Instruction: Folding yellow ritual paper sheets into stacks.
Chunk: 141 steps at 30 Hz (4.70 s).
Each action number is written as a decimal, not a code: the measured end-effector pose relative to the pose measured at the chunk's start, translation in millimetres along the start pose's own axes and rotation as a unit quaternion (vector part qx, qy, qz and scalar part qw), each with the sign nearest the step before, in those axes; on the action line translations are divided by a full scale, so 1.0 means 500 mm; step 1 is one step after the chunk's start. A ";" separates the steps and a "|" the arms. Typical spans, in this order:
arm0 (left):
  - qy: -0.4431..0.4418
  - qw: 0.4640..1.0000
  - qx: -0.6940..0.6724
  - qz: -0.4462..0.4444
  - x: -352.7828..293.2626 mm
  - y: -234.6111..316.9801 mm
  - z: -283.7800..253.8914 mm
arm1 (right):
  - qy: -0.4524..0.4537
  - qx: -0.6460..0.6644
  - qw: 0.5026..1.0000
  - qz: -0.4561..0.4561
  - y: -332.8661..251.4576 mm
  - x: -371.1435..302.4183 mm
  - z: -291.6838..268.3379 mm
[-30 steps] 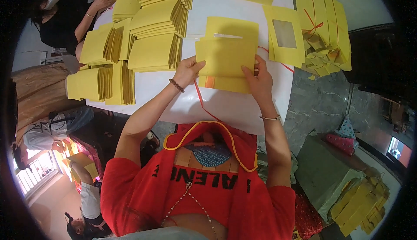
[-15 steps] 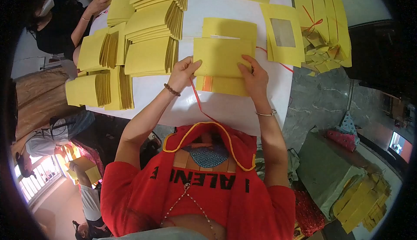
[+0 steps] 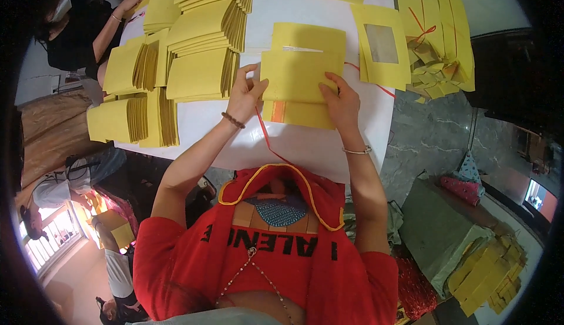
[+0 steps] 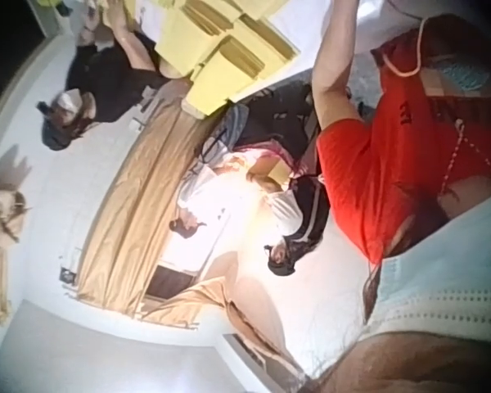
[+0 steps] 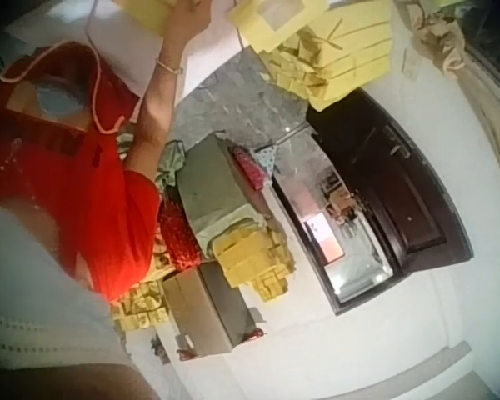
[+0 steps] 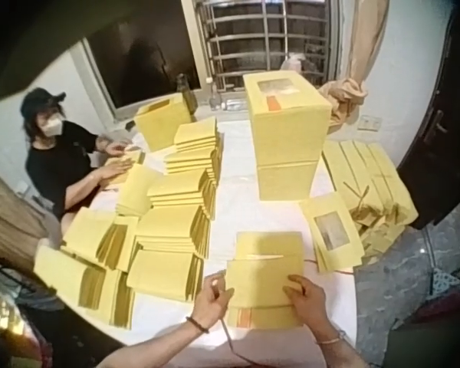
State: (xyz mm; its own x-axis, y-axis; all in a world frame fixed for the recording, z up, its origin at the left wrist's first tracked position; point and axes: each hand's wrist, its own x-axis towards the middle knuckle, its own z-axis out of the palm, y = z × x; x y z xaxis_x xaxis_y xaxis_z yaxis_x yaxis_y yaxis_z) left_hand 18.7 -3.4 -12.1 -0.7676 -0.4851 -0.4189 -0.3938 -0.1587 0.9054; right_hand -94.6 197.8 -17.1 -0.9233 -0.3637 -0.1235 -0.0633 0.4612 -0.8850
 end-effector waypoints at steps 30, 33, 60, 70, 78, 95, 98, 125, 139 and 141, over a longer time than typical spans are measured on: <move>-0.144 0.698 0.567 0.413 -0.026 -0.018 0.072 | -0.090 -0.348 0.859 -0.365 -0.091 -0.014 0.032; -0.160 0.717 0.556 0.389 -0.029 -0.011 0.070 | -0.098 -0.306 0.893 -0.316 -0.052 -0.003 0.058; -0.117 0.785 0.491 0.361 0.039 -0.039 -0.008 | -0.088 -0.400 0.879 -0.245 -0.016 0.023 0.019; -0.016 0.682 0.600 0.419 0.001 0.025 0.015 | -0.053 -0.397 0.876 -0.269 -0.011 0.022 0.022; -0.042 0.621 0.635 0.457 -0.014 0.028 0.102 | -0.164 0.190 0.968 -0.009 -0.001 0.079 -0.037; 0.165 0.642 0.647 0.376 -0.038 0.014 -0.310 | 0.011 0.032 0.989 -0.143 0.033 -0.048 -0.028; 0.115 0.677 0.644 0.337 -0.036 0.016 -0.311 | 0.016 -0.052 0.982 -0.181 0.045 -0.058 -0.010; 0.116 0.744 0.625 0.207 0.004 -0.061 -0.321 | -0.043 -0.044 0.985 -0.163 0.045 -0.068 -0.010; 0.091 0.775 0.593 0.199 0.000 -0.007 -0.344 | 0.000 -0.095 0.970 -0.224 0.033 -0.050 -0.031; 0.132 0.768 0.580 0.238 -0.002 0.005 -0.337 | 0.007 -0.120 0.965 -0.233 0.029 -0.047 -0.033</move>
State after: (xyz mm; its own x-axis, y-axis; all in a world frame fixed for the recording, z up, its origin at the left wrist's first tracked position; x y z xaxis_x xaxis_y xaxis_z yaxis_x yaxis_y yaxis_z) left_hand 104.0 -148.2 2.2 -0.8947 -0.4334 0.1078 -0.4043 0.8886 0.2167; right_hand -80.0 226.4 -19.7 -0.7783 -0.5669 0.2701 -0.5570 0.4247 -0.7137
